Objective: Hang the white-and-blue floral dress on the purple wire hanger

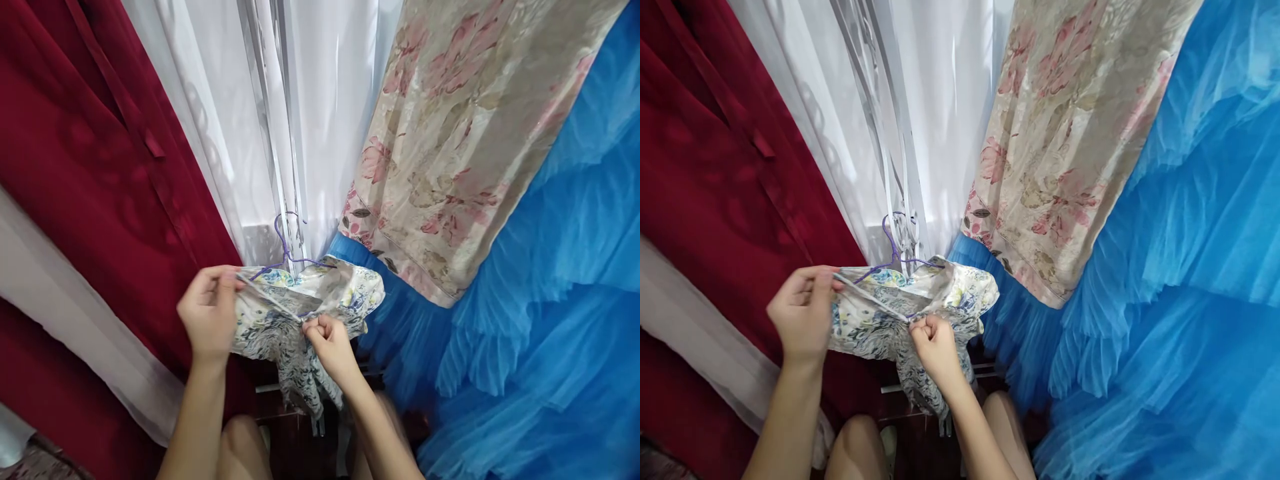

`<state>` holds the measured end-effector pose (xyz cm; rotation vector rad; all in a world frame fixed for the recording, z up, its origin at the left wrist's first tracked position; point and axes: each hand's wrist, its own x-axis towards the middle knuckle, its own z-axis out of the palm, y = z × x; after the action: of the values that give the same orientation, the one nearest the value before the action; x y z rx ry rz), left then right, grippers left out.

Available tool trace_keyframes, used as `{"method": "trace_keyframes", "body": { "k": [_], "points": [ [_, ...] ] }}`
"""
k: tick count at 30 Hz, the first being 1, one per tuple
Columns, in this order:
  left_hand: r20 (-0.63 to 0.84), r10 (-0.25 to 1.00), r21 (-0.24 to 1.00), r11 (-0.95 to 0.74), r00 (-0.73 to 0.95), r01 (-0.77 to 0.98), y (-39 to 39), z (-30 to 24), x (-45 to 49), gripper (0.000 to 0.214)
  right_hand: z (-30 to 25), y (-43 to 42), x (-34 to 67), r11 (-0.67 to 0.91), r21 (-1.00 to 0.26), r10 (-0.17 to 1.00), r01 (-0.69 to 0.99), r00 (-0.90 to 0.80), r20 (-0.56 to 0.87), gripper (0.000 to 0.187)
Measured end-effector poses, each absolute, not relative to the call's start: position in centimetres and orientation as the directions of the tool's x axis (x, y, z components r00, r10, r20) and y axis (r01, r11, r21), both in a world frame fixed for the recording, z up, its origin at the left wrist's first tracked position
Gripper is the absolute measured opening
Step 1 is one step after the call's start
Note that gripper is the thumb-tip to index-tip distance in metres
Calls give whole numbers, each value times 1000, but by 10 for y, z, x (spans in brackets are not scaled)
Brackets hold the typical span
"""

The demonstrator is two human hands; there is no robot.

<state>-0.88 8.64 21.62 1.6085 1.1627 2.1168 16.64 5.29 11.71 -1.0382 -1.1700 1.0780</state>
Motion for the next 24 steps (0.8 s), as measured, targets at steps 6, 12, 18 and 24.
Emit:
{"method": "trace_keyframes", "body": {
  "k": [6, 12, 18, 24],
  "points": [
    [1, 803, 702, -425, -596, -571, 138, 169, -85, 22, 103, 21, 143, 142, -987, 986, -73, -82, 148, 18],
    [-183, 857, 697, -233, -482, -678, 128, 93, -84, 19, 78, 13, 145, 77, -977, 997, -201, 25, 74, 14],
    [234, 601, 773, -592, -764, -229, 136, 97, -72, 11, 59, 6, 154, 43, -976, 999, -215, -3, 45, 15],
    [561, 532, 780, -597, -635, 189, 161, 107, -58, 48, 72, -6, 126, 34, -983, 979, -181, -190, 69, 12]
  ]
}}
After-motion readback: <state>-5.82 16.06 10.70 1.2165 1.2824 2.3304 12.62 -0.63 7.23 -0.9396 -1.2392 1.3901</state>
